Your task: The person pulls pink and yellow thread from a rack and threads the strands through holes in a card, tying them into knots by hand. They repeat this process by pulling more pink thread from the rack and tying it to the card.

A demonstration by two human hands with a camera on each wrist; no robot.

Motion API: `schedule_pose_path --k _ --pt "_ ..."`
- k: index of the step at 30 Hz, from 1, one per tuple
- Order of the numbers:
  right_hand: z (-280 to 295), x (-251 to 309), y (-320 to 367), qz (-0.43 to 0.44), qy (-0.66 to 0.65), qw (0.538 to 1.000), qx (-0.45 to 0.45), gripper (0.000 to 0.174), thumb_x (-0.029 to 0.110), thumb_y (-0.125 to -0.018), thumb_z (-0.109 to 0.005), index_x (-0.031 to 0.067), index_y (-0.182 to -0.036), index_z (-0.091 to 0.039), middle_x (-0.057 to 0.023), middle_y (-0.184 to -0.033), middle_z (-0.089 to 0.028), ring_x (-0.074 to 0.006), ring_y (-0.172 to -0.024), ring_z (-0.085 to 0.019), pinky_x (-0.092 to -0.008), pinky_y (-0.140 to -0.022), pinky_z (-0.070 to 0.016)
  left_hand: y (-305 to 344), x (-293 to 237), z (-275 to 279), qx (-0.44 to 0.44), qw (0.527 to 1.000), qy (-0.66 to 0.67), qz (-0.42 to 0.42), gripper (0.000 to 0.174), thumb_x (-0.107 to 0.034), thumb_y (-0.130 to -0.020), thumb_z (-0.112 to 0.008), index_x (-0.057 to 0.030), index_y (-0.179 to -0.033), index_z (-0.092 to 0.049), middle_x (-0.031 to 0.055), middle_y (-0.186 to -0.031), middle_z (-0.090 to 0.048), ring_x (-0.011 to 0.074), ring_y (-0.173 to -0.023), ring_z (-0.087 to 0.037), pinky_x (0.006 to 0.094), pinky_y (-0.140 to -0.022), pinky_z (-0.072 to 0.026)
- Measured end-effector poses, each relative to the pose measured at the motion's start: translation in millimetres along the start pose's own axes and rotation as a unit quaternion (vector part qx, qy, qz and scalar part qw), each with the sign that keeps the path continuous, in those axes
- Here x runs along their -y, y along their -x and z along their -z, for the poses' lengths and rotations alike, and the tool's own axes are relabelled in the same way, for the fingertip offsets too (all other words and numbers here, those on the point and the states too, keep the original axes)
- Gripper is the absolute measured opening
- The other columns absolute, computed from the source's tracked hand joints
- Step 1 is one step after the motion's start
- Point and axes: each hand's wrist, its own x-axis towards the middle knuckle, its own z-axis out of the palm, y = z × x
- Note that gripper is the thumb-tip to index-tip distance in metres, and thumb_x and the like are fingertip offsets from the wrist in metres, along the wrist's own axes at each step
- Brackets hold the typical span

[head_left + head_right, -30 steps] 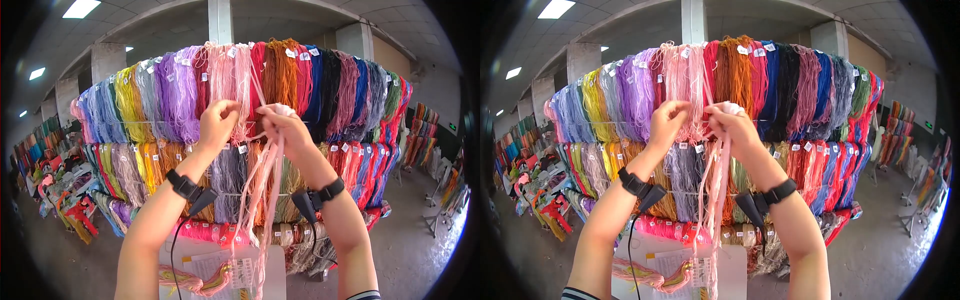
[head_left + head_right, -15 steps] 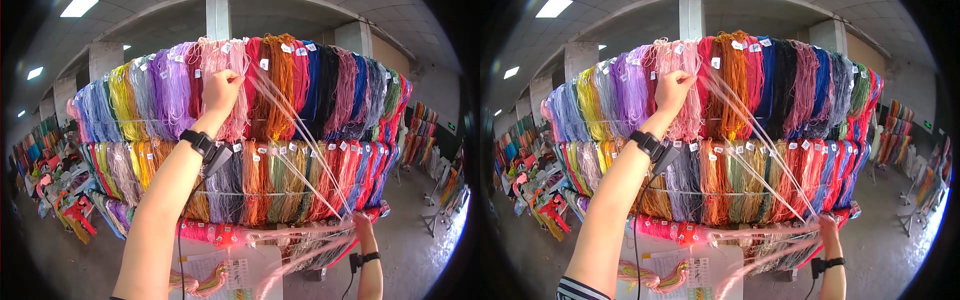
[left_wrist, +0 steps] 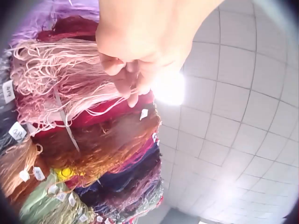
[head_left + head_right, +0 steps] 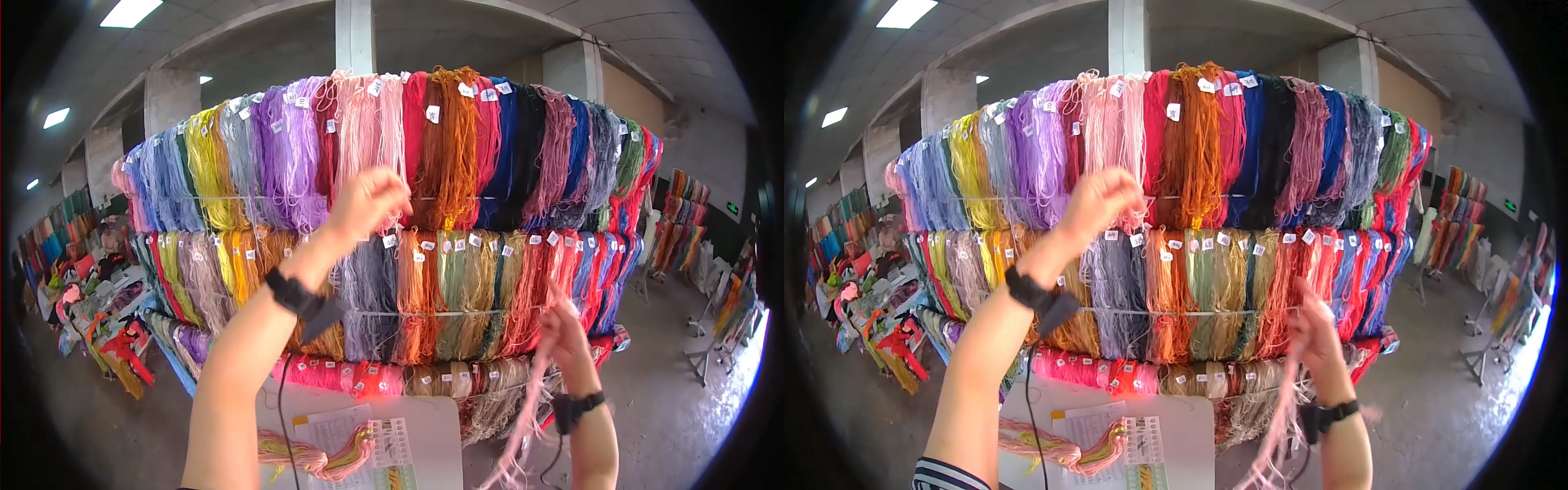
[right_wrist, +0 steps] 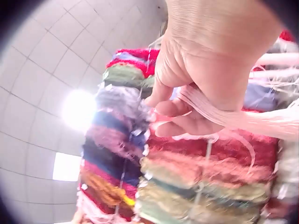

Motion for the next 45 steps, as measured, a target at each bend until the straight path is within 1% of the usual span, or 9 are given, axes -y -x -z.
schedule_pose_path --k 7,10,12,18,22,30,34,36,45 --pt "-180 -17 -85 0.009 0.084 0.975 0.206 0.038 0.028 -0.099 -0.056 0.0001 -0.125 -0.057 -0.0090 -0.104 -0.069 -0.0153 -0.101 -0.065 -0.0252 -0.076 -0.0509 52 -5 -45 -0.017 0.999 -0.023 0.041 0.012 -0.013 -0.091 -0.067 -0.0014 -0.091 -0.071 0.0024 -0.079 -0.071 0.0050 -0.071 -0.062 0.0218 -0.065 -0.0495" --pt "-215 -18 -111 -0.018 0.095 0.961 0.258 0.032 0.020 -0.096 -0.062 -0.0038 -0.117 -0.059 -0.0153 -0.109 -0.068 -0.0205 -0.096 -0.068 -0.0267 -0.074 -0.0551 51 -5 -40 -0.009 0.990 -0.143 0.004 0.011 -0.010 -0.087 -0.069 -0.0014 -0.093 -0.073 0.0033 -0.077 -0.071 0.0047 -0.069 -0.061 0.0233 -0.064 -0.0488" --pt "-221 -20 -118 -0.015 0.106 0.961 0.255 0.029 0.016 -0.095 -0.062 -0.0048 -0.115 -0.059 -0.0168 -0.109 -0.068 -0.0221 -0.094 -0.068 -0.0276 -0.076 -0.0566 49 -7 -35 -0.024 0.980 -0.199 0.004 0.017 -0.020 -0.083 -0.069 -0.0038 -0.084 -0.073 0.0092 -0.077 -0.072 0.0161 -0.068 -0.069 0.0295 -0.063 -0.0516" --pt "-225 -16 -109 -0.006 0.058 0.960 0.274 0.023 0.006 -0.093 -0.061 -0.0099 -0.110 -0.059 -0.0205 -0.106 -0.067 -0.0270 -0.096 -0.069 -0.0344 -0.087 -0.0582 19 -11 -15 -0.175 0.977 -0.078 0.096 0.019 -0.019 -0.090 -0.061 -0.0045 -0.093 -0.072 -0.0007 -0.079 -0.066 0.0046 -0.072 -0.056 0.0220 -0.065 -0.0421" --pt "-222 -16 -109 -0.002 0.070 0.956 0.284 0.025 0.005 -0.093 -0.061 -0.0112 -0.111 -0.059 -0.0217 -0.105 -0.068 -0.0278 -0.096 -0.069 -0.0364 -0.088 -0.0579 -3 -10 -16 -0.058 0.975 0.169 0.132 0.018 -0.019 -0.093 -0.064 -0.0037 -0.096 -0.072 0.0012 -0.088 -0.068 0.0068 -0.081 -0.061 0.0222 -0.073 -0.0467" --pt "-215 -16 -114 0.013 0.099 0.957 0.272 0.023 0.010 -0.094 -0.061 -0.0068 -0.108 -0.063 -0.0163 -0.100 -0.069 -0.0217 -0.093 -0.069 -0.0325 -0.085 -0.0564 -9 -3 -14 -0.047 0.969 0.213 0.119 0.019 -0.020 -0.091 -0.067 -0.0022 -0.096 -0.072 0.0034 -0.088 -0.070 0.0092 -0.081 -0.063 0.0237 -0.074 -0.0491" --pt "-206 -16 -124 0.050 0.131 0.957 0.252 0.018 0.014 -0.092 -0.066 -0.0011 -0.102 -0.065 -0.0055 -0.083 -0.066 -0.0108 -0.073 -0.063 -0.0228 -0.067 -0.0502 -20 25 -10 -0.109 0.984 0.114 0.081 0.016 -0.017 -0.088 -0.070 -0.0029 -0.096 -0.072 0.0034 -0.088 -0.069 0.0093 -0.078 -0.060 0.0250 -0.072 -0.0483" --pt "-210 -12 -119 0.057 0.129 0.959 0.244 0.016 0.015 -0.093 -0.066 0.0008 -0.101 -0.065 -0.0002 -0.075 -0.061 -0.0069 -0.064 -0.054 -0.0208 -0.060 -0.0413 -32 34 -1 -0.278 0.926 -0.245 -0.068 0.021 -0.019 -0.080 -0.078 -0.0058 -0.095 -0.071 0.0047 -0.088 -0.065 0.0131 -0.079 -0.059 0.0279 -0.073 -0.0488" --pt "-204 -9 -120 0.058 0.101 0.963 0.243 0.016 0.014 -0.093 -0.065 0.0001 -0.100 -0.066 -0.0002 -0.076 -0.060 -0.0071 -0.066 -0.054 -0.0212 -0.060 -0.0413 -77 36 6 -0.324 0.863 -0.382 -0.071 0.022 -0.028 -0.073 -0.081 -0.0113 -0.086 -0.075 0.0078 -0.084 -0.064 0.0224 -0.079 -0.064 0.0341 -0.072 -0.0508"
